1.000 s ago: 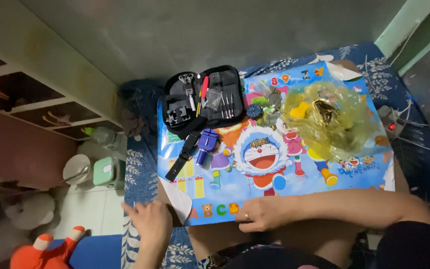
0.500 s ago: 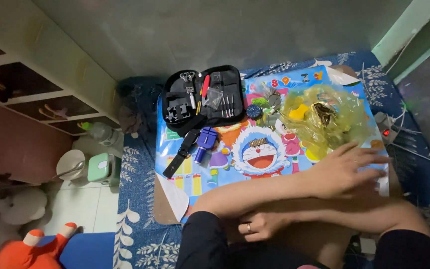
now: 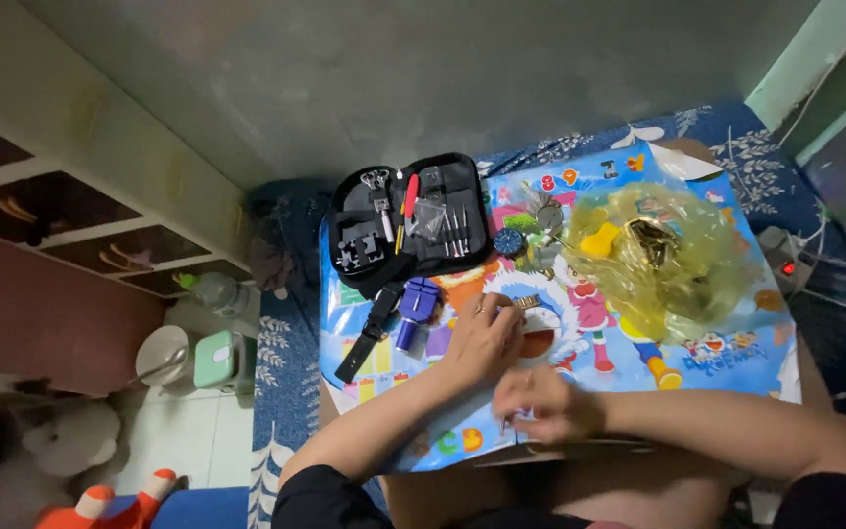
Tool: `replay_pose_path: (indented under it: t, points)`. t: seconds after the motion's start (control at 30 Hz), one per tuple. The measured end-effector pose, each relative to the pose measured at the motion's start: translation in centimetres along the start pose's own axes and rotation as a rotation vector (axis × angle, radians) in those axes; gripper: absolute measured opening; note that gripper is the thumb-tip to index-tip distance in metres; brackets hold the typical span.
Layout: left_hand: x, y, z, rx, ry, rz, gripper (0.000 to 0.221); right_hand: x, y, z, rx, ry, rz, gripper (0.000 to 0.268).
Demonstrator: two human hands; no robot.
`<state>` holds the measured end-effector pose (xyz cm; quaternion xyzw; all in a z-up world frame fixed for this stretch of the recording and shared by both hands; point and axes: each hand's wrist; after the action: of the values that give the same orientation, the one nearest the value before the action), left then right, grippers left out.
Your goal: A person is cleaning and maintaining a wristwatch using various tools from a watch repair kit.
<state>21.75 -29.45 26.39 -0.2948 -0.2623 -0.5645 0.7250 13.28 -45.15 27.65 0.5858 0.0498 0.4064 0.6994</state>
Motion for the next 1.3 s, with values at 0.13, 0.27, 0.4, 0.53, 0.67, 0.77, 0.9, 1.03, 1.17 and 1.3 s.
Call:
replay_pose_path:
  t: [0.13,0.27,0.4,0.53,0.67,0.77,0.9,1.03,1.17,1.3]
  points:
    - [-4.0,2.9,-2.9,0.095,0.249,0.166,0.035,2.2,-0.9,3.8,0.000,-0.379,-0.016,0.019]
    - [-3.7,3.7,-2.9,0.078,0.185,0.147,0.022,0.7,-6.6,6.1,-0.342,-0.778,-0.177,0.003]
    - [-2.9,3.9,-1.1,0.109,0.183,0.087,0.024,1.7,-6.7,5.4,-0.270,-0.899,-0.400,0.011]
    - [-2.9,4.5,-2.1,0.107,0.158,0.083,0.021,1.4,-7.6,5.2,-0.127,-0.858,-0.501,0.009]
    - [-3.2,3.7,-3.9,0.215,0.267,0.016,0.028,1.2,-8.5,5.6,0.066,-0.848,-0.586,0.012]
    - [-3.4,3.3,-7.7,0.463,0.315,-0.113,0.020,1.0,-10.1,6.4,0.162,-0.822,-0.614,0.011]
    - [-1.7,2.6,-8.6,0.619,0.310,-0.106,0.017,0.6,-10.3,6.9,0.295,-0.883,-0.666,0.013]
    - [-1.0,4.1,-5.8,0.273,0.327,0.098,0.016,0.3,-8.4,6.5,0.166,-0.978,-0.585,0.012]
    - [-1.4,5.2,-5.6,-0.013,0.266,0.308,0.016,0.4,-7.8,6.7,0.043,-0.991,-0.527,0.006]
    - [-1.4,5.9,-5.8,-0.176,0.273,0.379,0.023,0.5,-7.9,7.1,-0.127,-0.923,-0.408,0.005]
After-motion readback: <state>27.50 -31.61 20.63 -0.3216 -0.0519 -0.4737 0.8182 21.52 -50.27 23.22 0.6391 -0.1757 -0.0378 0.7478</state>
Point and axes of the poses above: each hand's wrist, its own x-axis towards the middle knuckle, its own z-axis out of the back of the hand, y = z × x, and after that the axes turned 15 degrees about -z, right-handed
